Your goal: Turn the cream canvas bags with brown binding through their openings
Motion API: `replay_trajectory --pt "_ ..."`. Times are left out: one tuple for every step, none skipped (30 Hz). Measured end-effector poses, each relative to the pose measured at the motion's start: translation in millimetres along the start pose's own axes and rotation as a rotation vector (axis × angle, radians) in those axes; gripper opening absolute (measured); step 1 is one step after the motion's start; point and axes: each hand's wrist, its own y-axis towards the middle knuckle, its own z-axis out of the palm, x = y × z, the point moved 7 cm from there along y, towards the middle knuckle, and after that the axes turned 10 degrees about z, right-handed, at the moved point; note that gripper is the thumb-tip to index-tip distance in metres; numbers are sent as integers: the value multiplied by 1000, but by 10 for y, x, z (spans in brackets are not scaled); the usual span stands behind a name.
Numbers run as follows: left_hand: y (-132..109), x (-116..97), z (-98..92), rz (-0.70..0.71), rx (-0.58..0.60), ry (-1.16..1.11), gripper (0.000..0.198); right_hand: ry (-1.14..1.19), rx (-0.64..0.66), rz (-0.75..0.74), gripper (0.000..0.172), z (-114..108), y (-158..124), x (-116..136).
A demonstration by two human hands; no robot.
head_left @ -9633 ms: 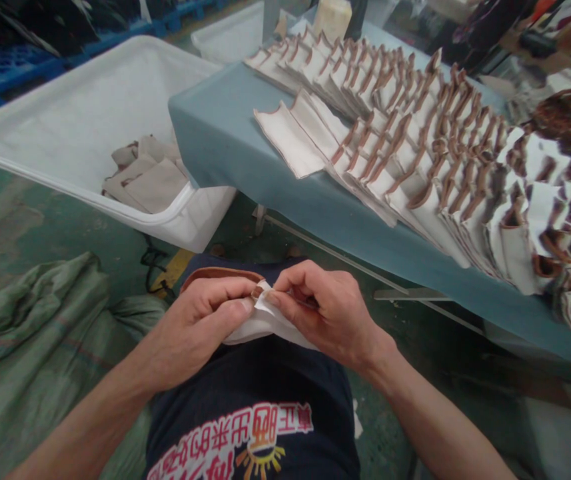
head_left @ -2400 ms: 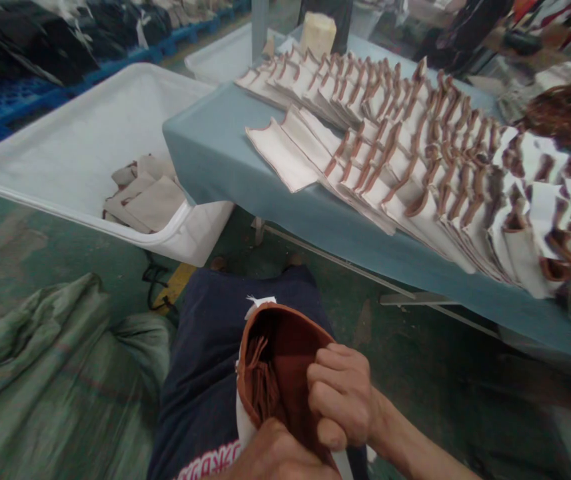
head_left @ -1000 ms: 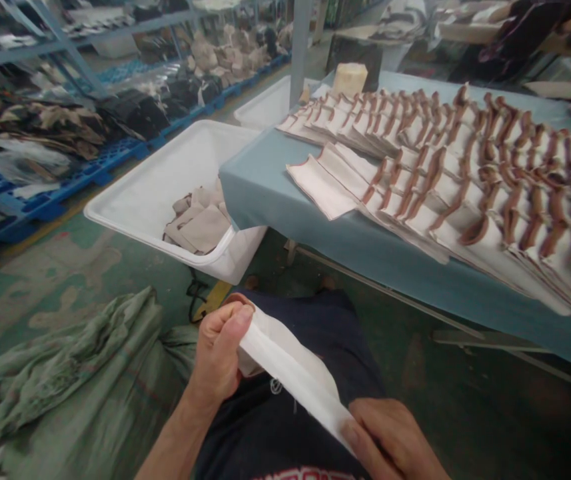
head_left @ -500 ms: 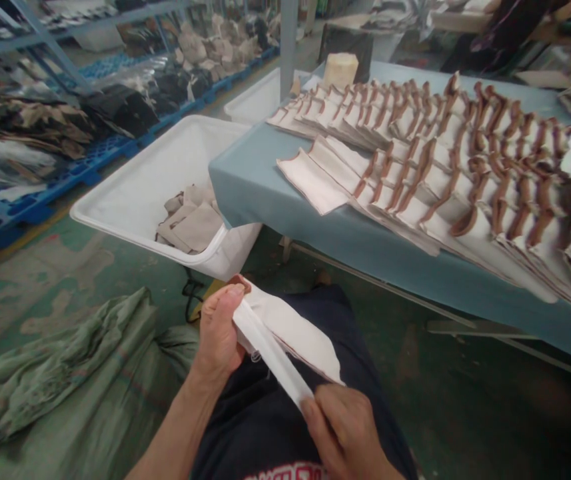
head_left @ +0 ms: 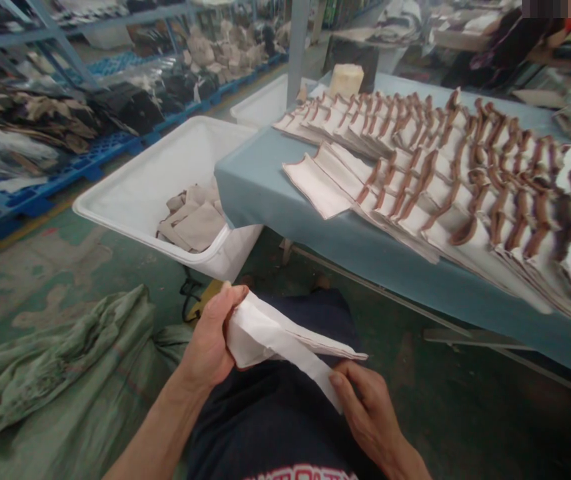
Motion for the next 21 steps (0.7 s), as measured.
replay_trajectory --pt "-23 -8 33 -9 46 5 76 29 23 38 53 13 -6 -46" --pt "-46 -15 72 -13 104 15 79 47 50 70 52 37 -16 -88" --pt "-69 -24 109 -9 163 28 81 57 76 97 51 67 -27 -125" --pt "-85 -38 138 10 213 52 82 60 98 121 49 99 -37 -157" --pt "-92 -55 153 41 249 84 82 59 115 140 47 129 -45 -183" --pt "-89 -71 154 75 265 118 83 58 127 155 46 155 -50 -203" --pt "-78 -86 145 109 272 150 84 58 134 167 46 173 -52 -216" --pt "-62 -98 128 138 270 179 84 58 138 173 46 180 -49 -221" --pt "-43 -108 109 162 264 201 84 52 147 175 46 181 -45 -219" --pt "-25 -114 89 176 258 215 84 36 156 169 47 172 -37 -209" --pt "-11 -117 74 182 254 223 84 11 162 154 46 150 -26 -191" --pt "-4 -119 66 182 256 230 84 -19 158 132 45 114 -12 -166" --pt "-4 -119 67 173 264 235 85 -48 143 104 44 65 5 -137" --pt "-11 -117 77 160 276 237 87 -77 118 77 43 8 22 -107" --pt "-23 -116 93 144 289 236 89 -103 87 55 43 -51 38 -81" --pt "-36 -115 110 130 301 234 91 -130 61 40 43 -101 51 -60" --pt "-48 -118 127 122 310 233 91 -158 52 34 43 -134 59 -46" --pt "-56 -122 139 120 316 235 92 -189 55 32 43 -153 61 -35" --pt "-59 -125 146 122 323 241 92 -220 62 30 43 -163 58 -24" --pt "-56 -126 145 125 329 251 92 -244 63 24 43 -174 52 -8" --pt "-48 -125 137 129 334 263 92 -259 53 14 44 -191 46 16"
